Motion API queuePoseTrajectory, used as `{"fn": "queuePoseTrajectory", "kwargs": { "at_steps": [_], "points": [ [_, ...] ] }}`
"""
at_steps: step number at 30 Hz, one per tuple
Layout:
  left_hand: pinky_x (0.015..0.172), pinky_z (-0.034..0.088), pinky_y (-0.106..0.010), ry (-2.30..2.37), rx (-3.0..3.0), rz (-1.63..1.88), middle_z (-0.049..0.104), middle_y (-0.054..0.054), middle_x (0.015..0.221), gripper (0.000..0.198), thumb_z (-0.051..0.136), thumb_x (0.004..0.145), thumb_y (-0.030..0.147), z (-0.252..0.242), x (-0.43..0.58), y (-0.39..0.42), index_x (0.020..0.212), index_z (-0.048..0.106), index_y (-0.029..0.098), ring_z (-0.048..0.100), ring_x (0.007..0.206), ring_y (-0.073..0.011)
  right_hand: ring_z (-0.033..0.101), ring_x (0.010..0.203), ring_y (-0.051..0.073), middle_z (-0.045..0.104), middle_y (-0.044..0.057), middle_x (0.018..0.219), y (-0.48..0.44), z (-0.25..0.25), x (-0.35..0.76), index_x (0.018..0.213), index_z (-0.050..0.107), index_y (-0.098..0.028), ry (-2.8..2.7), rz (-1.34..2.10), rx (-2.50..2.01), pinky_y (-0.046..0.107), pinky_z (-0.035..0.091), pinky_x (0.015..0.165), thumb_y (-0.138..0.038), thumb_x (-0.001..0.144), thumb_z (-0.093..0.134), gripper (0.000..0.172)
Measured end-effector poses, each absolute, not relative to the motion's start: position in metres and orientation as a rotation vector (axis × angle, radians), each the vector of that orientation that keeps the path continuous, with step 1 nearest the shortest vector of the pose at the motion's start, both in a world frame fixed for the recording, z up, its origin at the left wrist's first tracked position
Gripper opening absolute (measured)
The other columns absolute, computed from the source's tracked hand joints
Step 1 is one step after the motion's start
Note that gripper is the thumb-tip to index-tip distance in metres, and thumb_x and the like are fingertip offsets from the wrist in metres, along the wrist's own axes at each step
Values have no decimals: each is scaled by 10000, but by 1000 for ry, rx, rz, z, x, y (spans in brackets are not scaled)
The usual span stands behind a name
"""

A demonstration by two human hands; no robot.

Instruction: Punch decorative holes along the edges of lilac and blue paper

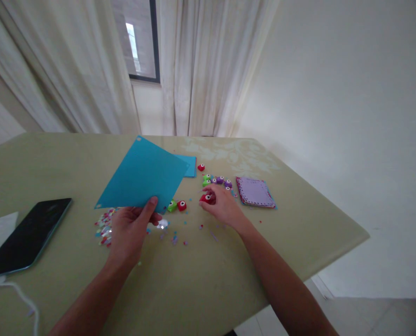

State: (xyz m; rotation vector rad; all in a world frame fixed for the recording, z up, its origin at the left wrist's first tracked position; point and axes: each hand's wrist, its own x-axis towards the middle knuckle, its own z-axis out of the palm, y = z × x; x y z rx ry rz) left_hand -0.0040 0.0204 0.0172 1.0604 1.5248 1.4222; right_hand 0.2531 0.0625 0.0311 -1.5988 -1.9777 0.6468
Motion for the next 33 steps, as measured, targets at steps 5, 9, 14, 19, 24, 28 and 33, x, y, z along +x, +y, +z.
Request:
{"fn": "queuePoseTrajectory", "kwargs": {
  "at_steps": [5, 9, 14, 19, 24, 28, 33],
  "points": [
    [516, 534, -287, 1477, 1169, 1387, 746, -49, 581, 385, 807, 779, 559, 21, 3, 14, 658, 734, 201, 674, 500, -195, 742, 907, 214, 798, 56, 1033, 48, 29, 227, 1048, 758, -217, -1522, 1416, -1078, 367, 578, 867, -422, 729, 962, 431],
    [501, 545, -297, 1467, 1236, 1357, 758, -69, 584, 372, 794, 773, 538, 30, 8, 10, 638, 750, 195, 707, 508, -222, 713, 785, 178, 785, 25, 909, 39, 32, 211, 923, 721, -211, -1267, 1564, -1015, 330, 561, 770, -435, 642, 1006, 459],
    [510, 571, -305, 1446, 1242, 1377, 765, -61, 590, 340, 794, 766, 519, 36, 11, 6, 645, 758, 203, 719, 509, -230, 647, 728, 154, 745, 9, 842, 37, 33, 209, 928, 769, -192, -1341, 1534, -1040, 318, 525, 738, -477, 627, 1013, 480],
    [503, 571, -318, 1460, 1230, 1393, 746, -58, 557, 337, 783, 756, 512, 42, 13, 4, 605, 748, 213, 708, 493, -236, 637, 743, 154, 735, 45, 946, 37, 31, 211, 1030, 814, -197, -1529, 1485, -1042, 328, 523, 717, -583, 799, 884, 456],
    [507, 571, -330, 1477, 1191, 1402, 740, -57, 553, 335, 793, 741, 526, 44, 14, 4, 621, 752, 216, 706, 493, -243, 663, 838, 185, 752, 54, 991, 39, 24, 212, 1113, 789, -217, -1465, 1423, -1081, 359, 550, 797, -503, 706, 969, 528],
    [515, 572, -335, 1474, 1155, 1408, 742, -56, 562, 322, 799, 730, 525, 45, 15, 4, 665, 756, 213, 710, 506, -246, 683, 844, 192, 765, 42, 934, 40, 26, 213, 1016, 769, -207, -1400, 1496, -1070, 368, 557, 828, -510, 672, 991, 509],
    [515, 564, -329, 1489, 1139, 1406, 745, -68, 566, 351, 803, 724, 544, 43, 14, 5, 633, 748, 209, 707, 505, -241, 655, 756, 163, 694, 12, 857, 34, 31, 209, 991, 719, -218, -1361, 1561, -1027, 318, 536, 700, -693, 853, 800, 501]
  ]
}}
